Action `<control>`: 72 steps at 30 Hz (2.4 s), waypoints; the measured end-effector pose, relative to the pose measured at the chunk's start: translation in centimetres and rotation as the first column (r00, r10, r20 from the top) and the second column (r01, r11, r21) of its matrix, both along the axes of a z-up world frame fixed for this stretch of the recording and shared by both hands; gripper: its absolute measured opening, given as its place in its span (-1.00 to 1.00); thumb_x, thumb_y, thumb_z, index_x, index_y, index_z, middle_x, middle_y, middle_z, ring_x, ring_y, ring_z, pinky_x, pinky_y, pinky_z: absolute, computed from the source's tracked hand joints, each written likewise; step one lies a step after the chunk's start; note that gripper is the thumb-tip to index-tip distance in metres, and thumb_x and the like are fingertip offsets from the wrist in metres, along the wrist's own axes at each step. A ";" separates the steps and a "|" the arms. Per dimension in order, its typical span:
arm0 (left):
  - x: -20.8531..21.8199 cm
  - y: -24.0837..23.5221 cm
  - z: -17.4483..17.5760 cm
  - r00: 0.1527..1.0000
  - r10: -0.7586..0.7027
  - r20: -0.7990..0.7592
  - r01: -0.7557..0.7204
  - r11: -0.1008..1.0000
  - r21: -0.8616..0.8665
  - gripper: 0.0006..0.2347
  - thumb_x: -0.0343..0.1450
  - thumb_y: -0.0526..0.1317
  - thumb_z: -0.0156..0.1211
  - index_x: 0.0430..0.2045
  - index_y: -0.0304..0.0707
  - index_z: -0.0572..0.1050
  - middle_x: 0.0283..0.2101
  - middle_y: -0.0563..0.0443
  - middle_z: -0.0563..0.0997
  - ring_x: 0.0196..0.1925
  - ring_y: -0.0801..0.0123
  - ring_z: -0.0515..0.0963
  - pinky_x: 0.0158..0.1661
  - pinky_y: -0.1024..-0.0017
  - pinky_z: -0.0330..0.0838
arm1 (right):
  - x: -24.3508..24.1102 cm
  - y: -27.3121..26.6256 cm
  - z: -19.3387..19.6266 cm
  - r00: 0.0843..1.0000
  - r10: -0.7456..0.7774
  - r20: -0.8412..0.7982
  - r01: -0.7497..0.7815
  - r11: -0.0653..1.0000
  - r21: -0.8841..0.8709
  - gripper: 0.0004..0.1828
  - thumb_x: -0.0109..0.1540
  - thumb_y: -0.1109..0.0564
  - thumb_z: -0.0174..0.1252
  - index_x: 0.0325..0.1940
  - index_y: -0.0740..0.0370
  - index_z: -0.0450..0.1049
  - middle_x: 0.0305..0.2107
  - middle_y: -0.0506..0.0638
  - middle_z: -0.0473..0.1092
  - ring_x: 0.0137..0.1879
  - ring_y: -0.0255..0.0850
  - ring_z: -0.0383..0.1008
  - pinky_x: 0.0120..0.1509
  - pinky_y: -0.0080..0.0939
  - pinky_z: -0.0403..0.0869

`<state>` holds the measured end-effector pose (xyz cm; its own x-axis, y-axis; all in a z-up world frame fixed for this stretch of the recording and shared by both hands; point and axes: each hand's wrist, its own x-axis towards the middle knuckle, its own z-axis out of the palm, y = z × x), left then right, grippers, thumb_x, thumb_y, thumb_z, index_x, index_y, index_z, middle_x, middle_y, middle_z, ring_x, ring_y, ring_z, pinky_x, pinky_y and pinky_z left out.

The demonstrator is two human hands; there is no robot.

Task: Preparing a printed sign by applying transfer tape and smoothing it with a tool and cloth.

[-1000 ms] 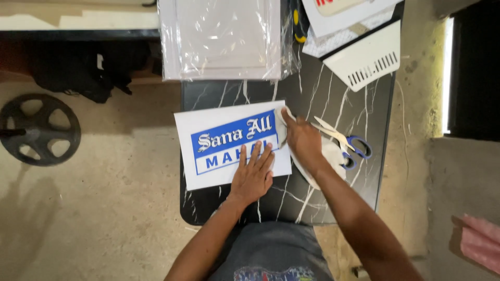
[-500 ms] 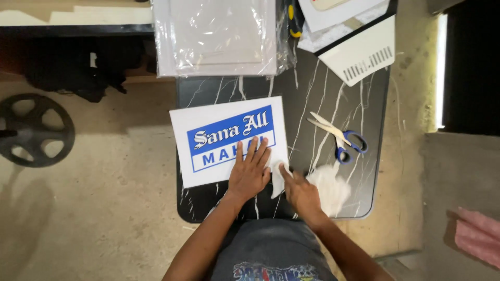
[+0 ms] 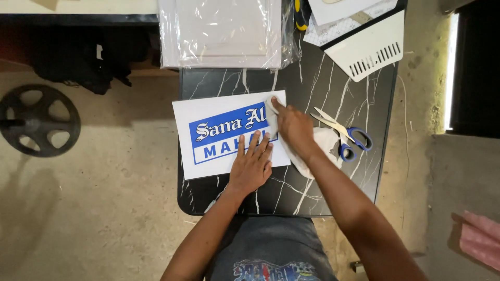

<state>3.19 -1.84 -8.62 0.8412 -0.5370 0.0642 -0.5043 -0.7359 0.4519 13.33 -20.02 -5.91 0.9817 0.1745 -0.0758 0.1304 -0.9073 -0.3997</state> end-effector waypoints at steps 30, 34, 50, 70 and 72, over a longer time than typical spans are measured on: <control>0.5 0.2 1.0 0.999 -0.009 -0.046 0.011 0.999 0.043 -0.53 0.46 -0.04 0.07 0.24 -0.27 0.44 0.44 -0.08 0.19 0.58 0.03 -0.04 0.48 -0.22 -0.23 | -5.7 0.3 2.9 0.891 -0.211 -0.402 0.161 0.975 -0.155 -0.55 0.48 0.07 -0.21 0.45 -0.03 0.30 -0.22 0.20 0.49 -0.26 0.06 0.53 -0.32 0.02 0.58; 0.1 0.3 0.0 0.996 -0.021 -0.082 0.029 0.995 0.090 -0.59 0.46 -0.03 0.06 0.17 -0.19 0.46 0.54 -0.06 0.12 0.60 0.04 -0.07 0.47 -0.18 -0.25 | -12.9 -0.6 2.2 0.940 -0.099 -0.326 0.074 0.993 -0.088 -0.47 0.34 0.11 -0.06 0.43 0.02 0.32 -0.25 0.21 0.49 -0.30 0.08 0.55 -0.23 0.04 0.57; 0.1 0.9 0.3 0.999 0.013 -0.035 -0.012 0.999 0.030 -0.57 0.49 -0.06 0.02 0.23 -0.23 0.43 0.50 -0.06 0.18 0.59 0.04 -0.01 0.48 -0.19 -0.25 | 2.6 -0.8 0.1 0.997 -0.019 -0.073 0.012 0.996 -0.094 -0.50 0.32 0.13 0.06 0.37 0.00 0.43 -0.24 0.27 0.52 -0.24 0.17 0.57 -0.13 0.12 0.54; -4.0 5.7 -0.2 0.968 0.201 -0.148 -0.204 0.979 -0.006 -0.48 0.51 0.02 0.01 0.41 -0.09 0.25 0.55 -0.17 0.13 0.58 -0.09 -0.01 0.46 -0.24 -0.26 | -6.9 2.4 2.8 0.947 0.102 -0.304 -0.126 0.990 -0.060 -0.51 0.34 -0.05 0.12 0.38 -0.19 0.39 -0.25 0.06 0.50 -0.34 -0.10 0.54 -0.29 -0.11 0.54; -3.8 6.3 0.2 0.967 0.215 -0.136 -0.220 0.975 -0.020 -0.47 0.54 0.00 0.02 0.45 -0.09 0.25 0.58 -0.14 0.14 0.63 -0.02 0.00 0.51 -0.22 -0.24 | -6.7 4.5 2.1 0.953 0.156 -0.262 -0.184 0.979 -0.085 -0.51 0.35 -0.01 0.11 0.40 -0.18 0.37 -0.30 0.07 0.47 -0.32 -0.08 0.50 -0.38 -0.11 0.53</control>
<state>-0.61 4.49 -8.46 0.9397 -0.3396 -0.0399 -0.2682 -0.8043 0.5303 6.66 -15.48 -3.82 0.8846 0.3140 -0.3447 0.1936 -0.9199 -0.3411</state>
